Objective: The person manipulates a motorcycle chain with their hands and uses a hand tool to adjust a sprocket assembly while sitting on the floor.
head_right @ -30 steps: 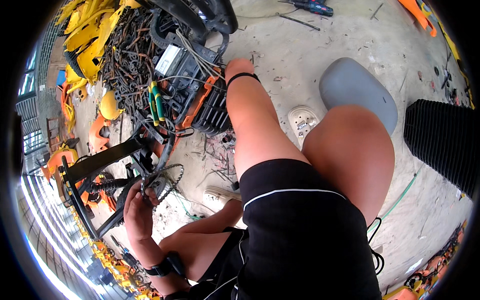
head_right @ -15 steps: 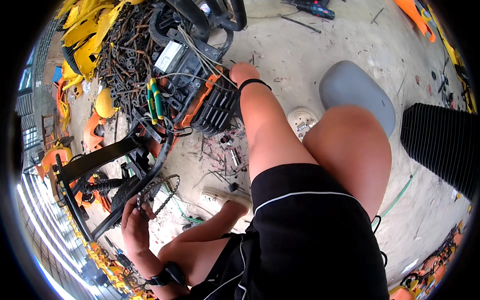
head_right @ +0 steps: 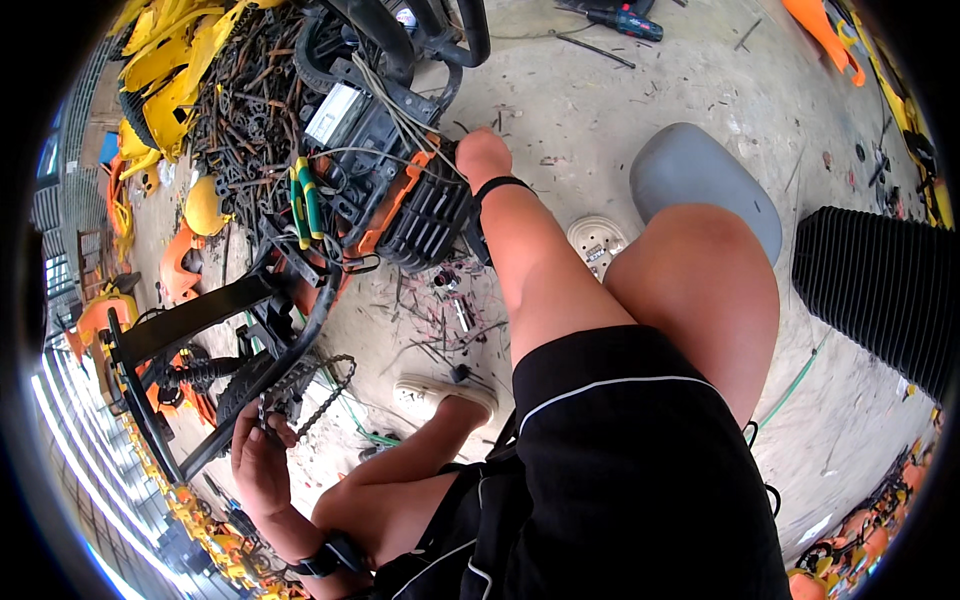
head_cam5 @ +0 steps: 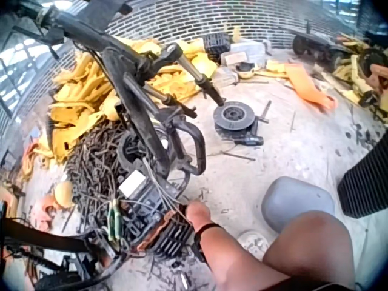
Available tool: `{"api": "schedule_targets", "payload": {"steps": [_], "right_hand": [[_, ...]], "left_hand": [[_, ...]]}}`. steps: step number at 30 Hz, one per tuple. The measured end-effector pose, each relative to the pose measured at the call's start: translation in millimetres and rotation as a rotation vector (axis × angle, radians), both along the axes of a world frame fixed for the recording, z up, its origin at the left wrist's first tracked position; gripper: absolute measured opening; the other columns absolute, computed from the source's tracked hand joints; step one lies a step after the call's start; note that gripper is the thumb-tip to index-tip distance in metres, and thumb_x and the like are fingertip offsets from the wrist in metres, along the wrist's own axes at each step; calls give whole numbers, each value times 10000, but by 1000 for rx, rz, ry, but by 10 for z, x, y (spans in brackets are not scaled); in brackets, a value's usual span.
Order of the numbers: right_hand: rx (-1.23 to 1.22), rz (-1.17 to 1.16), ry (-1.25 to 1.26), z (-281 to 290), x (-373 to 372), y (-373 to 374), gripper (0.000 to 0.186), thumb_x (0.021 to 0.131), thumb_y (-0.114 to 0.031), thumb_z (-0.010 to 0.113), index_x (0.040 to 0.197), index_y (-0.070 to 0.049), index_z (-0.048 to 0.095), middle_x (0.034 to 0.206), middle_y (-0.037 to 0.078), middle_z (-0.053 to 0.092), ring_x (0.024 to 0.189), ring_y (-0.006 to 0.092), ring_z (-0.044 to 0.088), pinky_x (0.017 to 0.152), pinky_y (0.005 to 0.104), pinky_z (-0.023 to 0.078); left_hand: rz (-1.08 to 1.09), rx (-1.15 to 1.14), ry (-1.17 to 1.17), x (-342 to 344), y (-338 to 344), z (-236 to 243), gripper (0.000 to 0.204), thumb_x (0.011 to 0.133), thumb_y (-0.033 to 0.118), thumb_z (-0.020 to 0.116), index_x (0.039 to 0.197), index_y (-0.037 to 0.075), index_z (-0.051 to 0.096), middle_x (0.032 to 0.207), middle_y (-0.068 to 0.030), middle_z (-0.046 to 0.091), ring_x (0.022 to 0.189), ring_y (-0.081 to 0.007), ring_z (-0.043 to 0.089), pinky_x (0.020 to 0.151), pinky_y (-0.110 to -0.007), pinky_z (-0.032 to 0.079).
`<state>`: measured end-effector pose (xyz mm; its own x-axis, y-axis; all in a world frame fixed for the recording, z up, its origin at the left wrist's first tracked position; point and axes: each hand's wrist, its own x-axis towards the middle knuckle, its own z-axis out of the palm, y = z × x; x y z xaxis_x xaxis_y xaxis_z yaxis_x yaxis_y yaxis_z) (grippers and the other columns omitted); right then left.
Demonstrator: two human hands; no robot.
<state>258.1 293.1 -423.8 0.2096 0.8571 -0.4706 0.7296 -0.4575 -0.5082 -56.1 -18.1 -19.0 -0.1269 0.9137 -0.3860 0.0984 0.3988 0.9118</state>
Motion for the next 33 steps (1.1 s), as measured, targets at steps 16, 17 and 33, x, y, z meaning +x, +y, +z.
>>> {"api": "schedule_targets", "payload": {"steps": [16, 17, 33], "right_hand": [[159, -225, 145, 188, -51, -275, 288, 935, -209, 588, 1121, -22, 702, 1132, 218, 746, 1078, 416, 715, 905, 511, 577], [215, -189, 92, 154, -67, -249, 260, 927, -208, 589, 1059, -40, 738, 1105, 204, 753, 1060, 406, 721, 888, 509, 583], [-163, 58, 381, 369, 269, -153, 363, 966, -201, 547, 1221, -65, 766, 1335, 185, 698, 1209, 401, 673, 1012, 490, 552]], "left_hand": [[176, 185, 372, -89, 303, -147, 276, 993, 94, 686, 1248, 17, 617, 973, -4, 643, 835, -62, 543, 733, -212, 433], [167, 259, 502, -105, 354, -177, 258, 983, 61, 692, 1229, 29, 621, 983, 10, 638, 836, -47, 533, 728, -200, 429], [351, 781, 1829, -834, 664, 573, 392, 1107, 255, 476, 1232, 3, 749, 1226, -148, 745, 1145, -311, 686, 983, -434, 528]]}}
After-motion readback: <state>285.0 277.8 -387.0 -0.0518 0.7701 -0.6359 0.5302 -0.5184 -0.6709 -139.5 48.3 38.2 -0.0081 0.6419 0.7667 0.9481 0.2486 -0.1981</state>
